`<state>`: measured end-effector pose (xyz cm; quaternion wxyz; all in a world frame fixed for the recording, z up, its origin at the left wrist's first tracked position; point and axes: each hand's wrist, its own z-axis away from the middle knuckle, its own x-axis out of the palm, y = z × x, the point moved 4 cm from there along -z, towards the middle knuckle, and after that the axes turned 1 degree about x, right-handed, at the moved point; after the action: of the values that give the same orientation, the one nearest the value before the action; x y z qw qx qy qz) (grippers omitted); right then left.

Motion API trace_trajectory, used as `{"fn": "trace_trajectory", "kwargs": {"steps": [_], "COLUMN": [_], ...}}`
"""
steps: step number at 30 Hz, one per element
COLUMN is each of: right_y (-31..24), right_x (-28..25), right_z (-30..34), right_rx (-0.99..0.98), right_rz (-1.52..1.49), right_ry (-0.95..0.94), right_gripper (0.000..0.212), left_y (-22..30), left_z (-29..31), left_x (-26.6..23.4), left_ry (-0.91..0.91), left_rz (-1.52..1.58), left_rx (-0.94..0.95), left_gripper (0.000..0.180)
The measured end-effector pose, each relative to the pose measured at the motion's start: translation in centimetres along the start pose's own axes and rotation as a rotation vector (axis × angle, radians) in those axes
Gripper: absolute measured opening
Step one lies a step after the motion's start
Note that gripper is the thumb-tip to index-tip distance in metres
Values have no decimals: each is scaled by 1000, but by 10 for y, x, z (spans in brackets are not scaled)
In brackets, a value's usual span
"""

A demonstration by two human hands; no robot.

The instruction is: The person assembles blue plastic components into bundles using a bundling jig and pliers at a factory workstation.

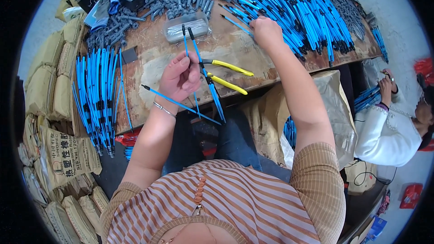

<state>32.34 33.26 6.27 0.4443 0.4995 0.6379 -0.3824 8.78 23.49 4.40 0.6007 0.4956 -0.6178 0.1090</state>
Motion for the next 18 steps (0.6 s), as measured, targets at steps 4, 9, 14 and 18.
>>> {"fn": "trace_trajectory", "kwargs": {"steps": [4,9,14,18], "right_y": [0,-6,-12,1], "right_x": [10,8,6,16], "right_z": [-7,-10,-3,-10], "right_rx": [77,128,135,106], "right_rz": [181,220,225,147], "right_ry": [-120,-185,-177,-255], "right_gripper": [15,16,18,21], "left_y": [1,3,3,2], "left_z": [0,2,3,3], "left_x": [-1,-4,-5,-3], "left_ry": [-19,-13,2,-13], "left_rz": [-4,16,0,9], "left_rx": [17,40,29,22], "left_gripper": [18,17,16,16]}}
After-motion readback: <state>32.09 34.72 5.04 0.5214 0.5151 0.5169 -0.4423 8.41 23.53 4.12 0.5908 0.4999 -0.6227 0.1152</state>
